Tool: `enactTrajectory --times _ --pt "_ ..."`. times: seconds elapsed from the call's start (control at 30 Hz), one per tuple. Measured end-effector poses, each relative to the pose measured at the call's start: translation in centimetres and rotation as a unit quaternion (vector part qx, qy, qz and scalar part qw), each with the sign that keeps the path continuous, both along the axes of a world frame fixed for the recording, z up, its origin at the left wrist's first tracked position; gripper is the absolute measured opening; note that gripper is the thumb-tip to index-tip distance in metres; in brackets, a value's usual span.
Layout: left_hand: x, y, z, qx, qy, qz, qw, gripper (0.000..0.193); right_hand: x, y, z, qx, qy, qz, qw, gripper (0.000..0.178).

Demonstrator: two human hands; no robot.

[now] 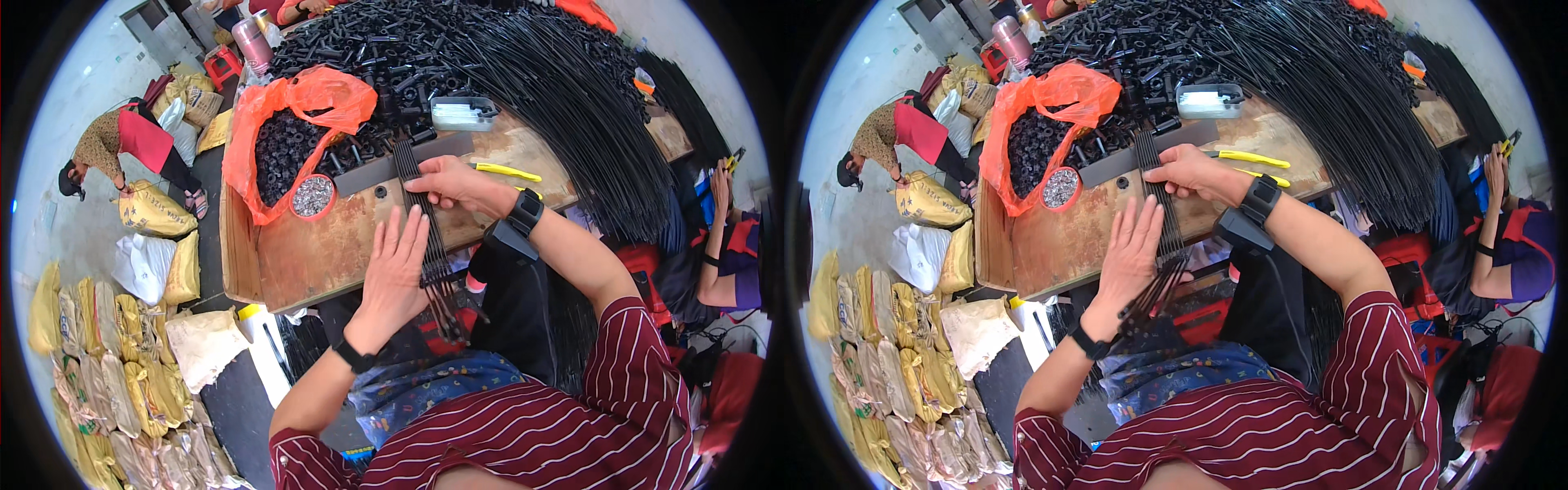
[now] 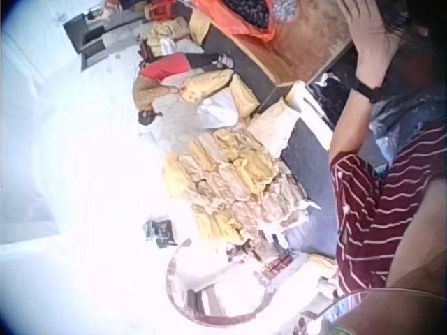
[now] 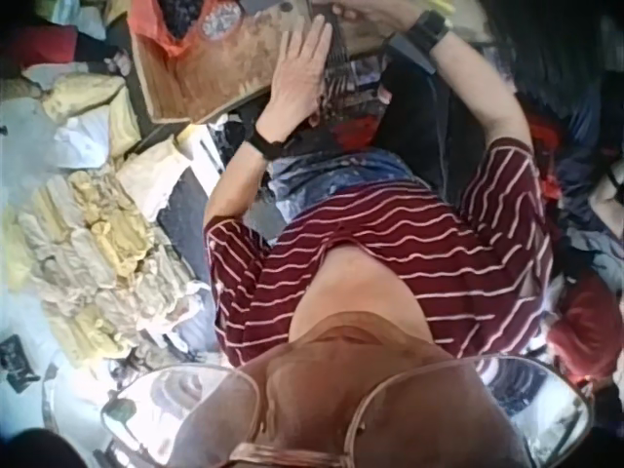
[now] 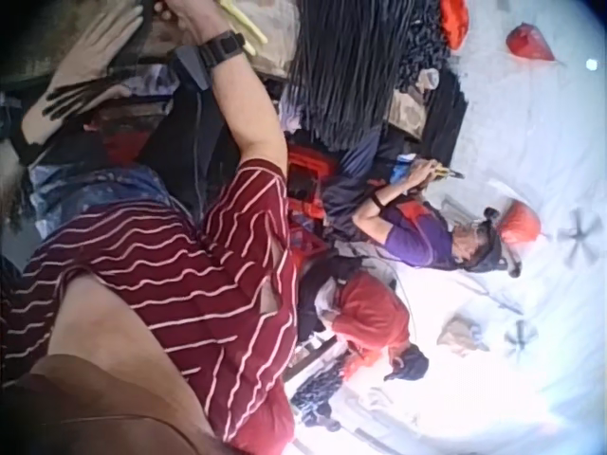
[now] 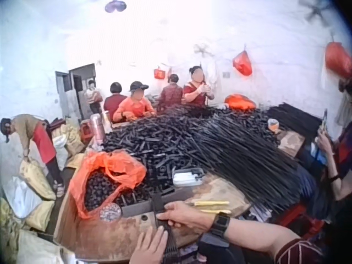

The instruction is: Manually attaching plastic components to metal umbrella ribs using a bench-mounted pressing jig.

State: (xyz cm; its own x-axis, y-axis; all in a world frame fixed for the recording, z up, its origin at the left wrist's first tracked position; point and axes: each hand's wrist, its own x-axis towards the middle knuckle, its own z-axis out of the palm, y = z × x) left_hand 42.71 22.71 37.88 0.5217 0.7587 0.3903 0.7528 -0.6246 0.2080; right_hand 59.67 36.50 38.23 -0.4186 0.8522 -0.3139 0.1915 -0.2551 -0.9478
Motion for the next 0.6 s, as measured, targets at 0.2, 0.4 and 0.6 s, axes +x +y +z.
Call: enactTrajectory --times 0.2,0.4,0.6 --pt "0.3 0.6 -1.9 0.052 0.096 0.035 0.993 0.091 0.6 -0.8 0.6 -0.040 0.043 -0.023 0.998 0.007" --pt "0.5 0.7 -2.7 0.039 0.061 0.059 0.996 0.097 1.3 -0.9 0.6 -0.041 0.098 -0.023 0.994 0.008" --pt "0.4 0.3 -1.4 0.011 0.053 0.045 0.998 0.102 1.1 -0.8 0.8 -0.071 0.140 0.004 0.988 0.011"
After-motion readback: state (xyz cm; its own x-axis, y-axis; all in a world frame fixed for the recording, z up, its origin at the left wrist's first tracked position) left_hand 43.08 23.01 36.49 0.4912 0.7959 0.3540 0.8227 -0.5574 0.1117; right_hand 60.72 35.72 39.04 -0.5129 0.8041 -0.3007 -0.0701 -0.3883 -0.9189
